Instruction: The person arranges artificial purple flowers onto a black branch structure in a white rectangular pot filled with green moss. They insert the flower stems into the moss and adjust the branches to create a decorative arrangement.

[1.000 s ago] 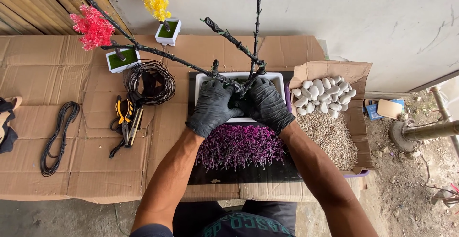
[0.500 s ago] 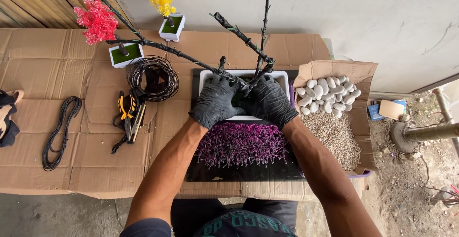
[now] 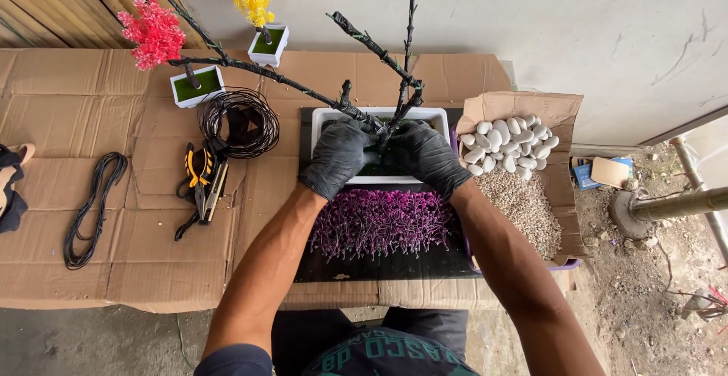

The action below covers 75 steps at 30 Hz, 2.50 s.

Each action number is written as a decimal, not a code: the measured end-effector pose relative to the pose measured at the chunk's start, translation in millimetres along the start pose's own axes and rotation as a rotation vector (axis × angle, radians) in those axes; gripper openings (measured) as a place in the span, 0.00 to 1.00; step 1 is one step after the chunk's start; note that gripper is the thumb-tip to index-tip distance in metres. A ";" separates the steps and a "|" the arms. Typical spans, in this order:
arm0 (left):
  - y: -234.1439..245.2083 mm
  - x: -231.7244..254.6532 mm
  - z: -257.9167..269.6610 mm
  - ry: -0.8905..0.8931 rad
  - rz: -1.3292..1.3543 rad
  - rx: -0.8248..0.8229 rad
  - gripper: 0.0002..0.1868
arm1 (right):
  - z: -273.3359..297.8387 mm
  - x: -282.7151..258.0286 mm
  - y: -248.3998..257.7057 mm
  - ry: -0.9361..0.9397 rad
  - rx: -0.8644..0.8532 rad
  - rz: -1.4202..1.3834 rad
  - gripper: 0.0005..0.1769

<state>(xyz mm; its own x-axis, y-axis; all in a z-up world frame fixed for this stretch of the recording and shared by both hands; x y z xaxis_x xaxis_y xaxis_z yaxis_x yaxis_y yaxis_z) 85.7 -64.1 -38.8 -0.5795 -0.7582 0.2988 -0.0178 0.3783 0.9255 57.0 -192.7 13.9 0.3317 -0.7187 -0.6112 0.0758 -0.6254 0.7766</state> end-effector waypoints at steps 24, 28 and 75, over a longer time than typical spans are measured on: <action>7.4 6.3 12.7 -0.010 -0.128 -0.012 0.23 | 14.2 47.9 -5.3 -0.139 -0.074 0.166 0.17; -0.5 -13.0 14.4 -0.067 -0.327 -0.003 0.24 | 25.3 62.2 5.0 -0.113 -0.022 0.491 0.23; 19.2 -2.7 313.7 0.889 0.474 0.365 0.14 | 287.0 -23.7 -86.4 -0.416 0.167 -0.498 0.08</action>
<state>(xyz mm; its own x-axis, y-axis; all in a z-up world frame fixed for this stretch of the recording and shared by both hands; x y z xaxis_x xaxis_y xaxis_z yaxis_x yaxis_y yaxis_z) -168.7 111.8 -94.8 0.2078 -0.5513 0.8080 -0.2744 0.7600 0.5892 -227.3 -208.8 -82.6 -0.0982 -0.3683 -0.9245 -0.0313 -0.9274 0.3728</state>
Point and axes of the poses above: each hand's wrist, its own z-axis away from the middle knuckle, its own y-axis out of the back of the hand, x = y × z, the point moved 9 cm from there along -z, towards the middle knuckle, and after that the axes turned 4 degrees about -y, right-handed, at the moved point
